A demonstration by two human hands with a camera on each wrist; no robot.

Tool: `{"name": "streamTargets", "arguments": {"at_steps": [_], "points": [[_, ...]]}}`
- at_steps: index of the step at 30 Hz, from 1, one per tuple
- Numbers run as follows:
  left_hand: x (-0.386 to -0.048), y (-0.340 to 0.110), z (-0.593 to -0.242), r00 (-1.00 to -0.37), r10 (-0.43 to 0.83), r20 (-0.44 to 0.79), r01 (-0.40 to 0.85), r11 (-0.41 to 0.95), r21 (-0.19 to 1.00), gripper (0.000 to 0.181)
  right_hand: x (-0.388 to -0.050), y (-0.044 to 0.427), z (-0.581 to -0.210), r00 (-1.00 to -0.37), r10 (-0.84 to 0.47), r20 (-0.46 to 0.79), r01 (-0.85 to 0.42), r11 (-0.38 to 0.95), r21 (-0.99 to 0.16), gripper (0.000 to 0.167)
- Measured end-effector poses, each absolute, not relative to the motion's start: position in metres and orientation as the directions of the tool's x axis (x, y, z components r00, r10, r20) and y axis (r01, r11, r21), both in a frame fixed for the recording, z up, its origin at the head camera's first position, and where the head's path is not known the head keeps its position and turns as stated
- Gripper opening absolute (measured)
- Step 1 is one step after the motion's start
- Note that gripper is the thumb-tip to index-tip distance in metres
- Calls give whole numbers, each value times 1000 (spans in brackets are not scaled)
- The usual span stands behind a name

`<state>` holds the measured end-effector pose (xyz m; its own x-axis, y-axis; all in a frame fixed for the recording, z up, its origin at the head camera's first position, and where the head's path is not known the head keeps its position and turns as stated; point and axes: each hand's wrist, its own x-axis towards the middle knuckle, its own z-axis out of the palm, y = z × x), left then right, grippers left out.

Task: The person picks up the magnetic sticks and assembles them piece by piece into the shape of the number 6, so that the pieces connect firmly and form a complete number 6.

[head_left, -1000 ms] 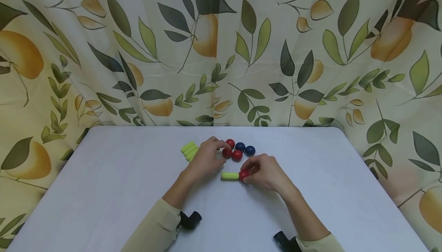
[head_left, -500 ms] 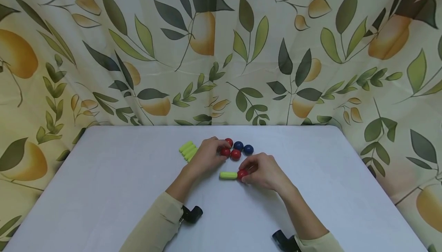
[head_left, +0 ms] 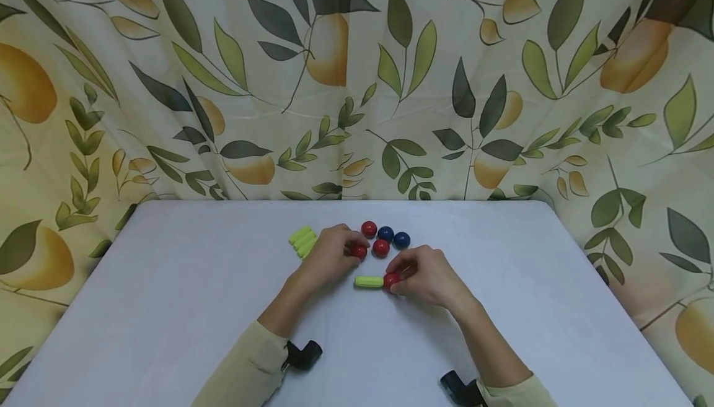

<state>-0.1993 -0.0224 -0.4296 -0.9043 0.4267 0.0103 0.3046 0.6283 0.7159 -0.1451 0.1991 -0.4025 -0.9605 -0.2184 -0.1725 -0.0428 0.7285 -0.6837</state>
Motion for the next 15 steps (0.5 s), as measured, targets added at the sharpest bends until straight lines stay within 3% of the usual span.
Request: {"name": "streamTargets", "arguments": {"at_steps": [15], "points": [[-177,-44,-422,-910,413,-43,250,627,738,27,-146,198,-405,-963,-204,-177,-26,722,-691,24]]}}
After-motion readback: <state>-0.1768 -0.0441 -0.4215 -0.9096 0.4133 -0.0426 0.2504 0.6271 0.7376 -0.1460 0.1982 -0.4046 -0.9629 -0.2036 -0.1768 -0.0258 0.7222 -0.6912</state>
